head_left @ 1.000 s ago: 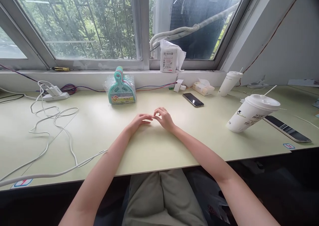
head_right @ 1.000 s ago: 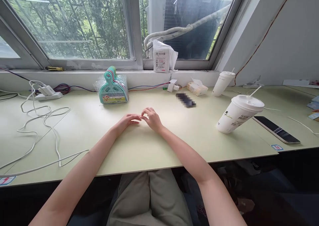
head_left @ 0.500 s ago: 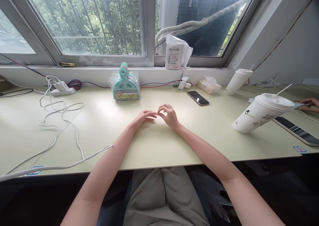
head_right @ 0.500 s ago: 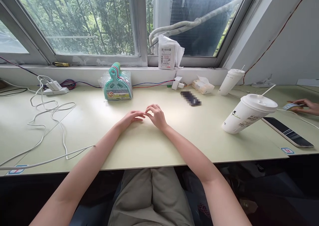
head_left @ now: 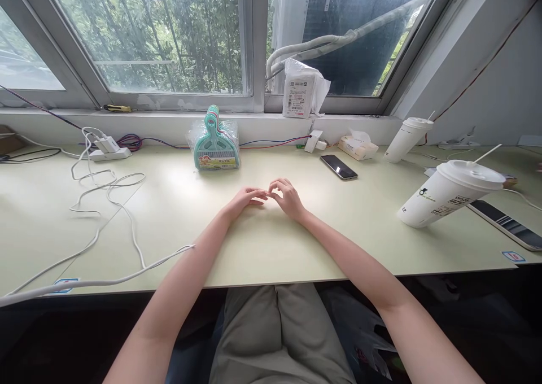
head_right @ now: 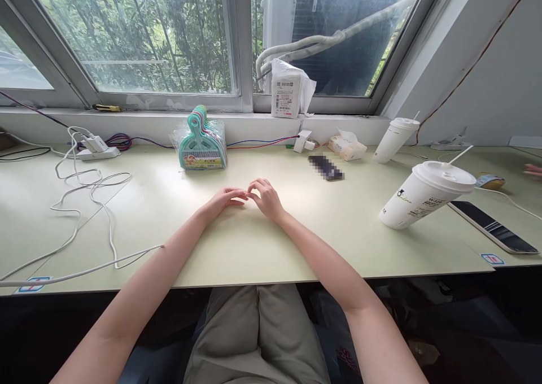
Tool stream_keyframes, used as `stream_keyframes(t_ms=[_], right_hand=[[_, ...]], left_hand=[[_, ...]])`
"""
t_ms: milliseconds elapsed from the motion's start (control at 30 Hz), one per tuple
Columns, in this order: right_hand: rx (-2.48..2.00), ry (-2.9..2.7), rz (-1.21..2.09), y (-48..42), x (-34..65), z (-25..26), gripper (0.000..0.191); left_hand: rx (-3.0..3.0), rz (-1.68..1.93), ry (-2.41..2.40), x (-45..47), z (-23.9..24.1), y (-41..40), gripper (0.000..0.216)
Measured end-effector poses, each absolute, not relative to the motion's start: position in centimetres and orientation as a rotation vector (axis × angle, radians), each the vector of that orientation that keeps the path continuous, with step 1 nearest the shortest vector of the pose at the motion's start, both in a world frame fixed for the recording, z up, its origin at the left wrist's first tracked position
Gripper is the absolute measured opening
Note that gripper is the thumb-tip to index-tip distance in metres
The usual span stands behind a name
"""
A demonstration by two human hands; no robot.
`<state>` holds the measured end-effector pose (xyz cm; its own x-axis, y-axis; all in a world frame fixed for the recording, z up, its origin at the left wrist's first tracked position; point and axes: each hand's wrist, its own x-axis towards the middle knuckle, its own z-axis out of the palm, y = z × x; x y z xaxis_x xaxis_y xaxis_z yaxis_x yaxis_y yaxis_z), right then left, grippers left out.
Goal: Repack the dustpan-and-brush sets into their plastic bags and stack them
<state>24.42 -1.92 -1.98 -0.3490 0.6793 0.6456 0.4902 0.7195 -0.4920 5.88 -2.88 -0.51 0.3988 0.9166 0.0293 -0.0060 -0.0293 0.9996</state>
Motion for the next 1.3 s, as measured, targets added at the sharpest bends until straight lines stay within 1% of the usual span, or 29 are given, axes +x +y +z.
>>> stream_keyframes(t_ms=[133, 233, 300, 367, 500, 667, 800, 900, 1033, 1167, 1233, 1300], right_hand=[[-0.895, -2.040, 0.282, -1.8, 24.4, -2.0, 0.013], [-0.913, -2.045, 0.293, -1.5, 24.6, -2.3, 0.012], [-0.941, -2.024, 0.311, -1.3, 24.8, -2.6, 0.011], [-0.965, -2.009, 0.328, -1.1, 24.9, -2.8, 0.010], [-0.966, -2.074, 0.316, -0.6, 24.7, -3.1, 0.011], [-0.993, -2.200, 0.178, 1.3, 23.1, -3.6, 0.012], [-1.039, -2.327, 0.100, 3.8, 20.4, -4.1, 0.017], [-1.121, -2.315, 0.079, 5.8, 17.9, -4.3, 0.023], [-1.261, -2.144, 0.138, 8.7, 14.7, -4.2, 0.035], [-1.309, -1.868, 0.268, 11.2, 12.4, -4.1, 0.054], [-1.304, -1.767, 0.306, 12.0, 11.5, -4.0, 0.054], [-1.201, -1.826, 0.298, 12.5, 10.7, -4.0, 0.048]], left_hand=[[1.395, 0.971, 0.918, 5.9, -0.5, -2.4, 0.037], [1.286, 1.235, 1.033, 4.7, -0.7, -1.0, 0.036], [1.175, 1.439, 1.139, 3.2, -1.0, 0.2, 0.032], [1.086, 1.568, 1.239, 1.5, -1.3, 1.2, 0.025], [0.922, 1.683, 1.343, -1.3, -1.6, 2.0, 0.012], [0.853, 1.688, 1.336, -1.9, -1.4, 1.9, 0.004], [0.957, 1.633, 1.281, -1.3, -1.0, 1.3, 0.006], [1.000, 1.615, 1.229, -1.0, -0.8, 0.9, 0.010], [1.017, 1.595, 1.244, -0.8, -0.8, 0.7, 0.015], [1.098, 1.525, 1.211, 0.3, 0.4, -0.3, 0.012], [1.256, 1.481, 1.133, 1.8, 1.5, -1.9, 0.011], [1.473, 1.535, 1.061, 3.7, 2.5, -4.0, 0.012]])
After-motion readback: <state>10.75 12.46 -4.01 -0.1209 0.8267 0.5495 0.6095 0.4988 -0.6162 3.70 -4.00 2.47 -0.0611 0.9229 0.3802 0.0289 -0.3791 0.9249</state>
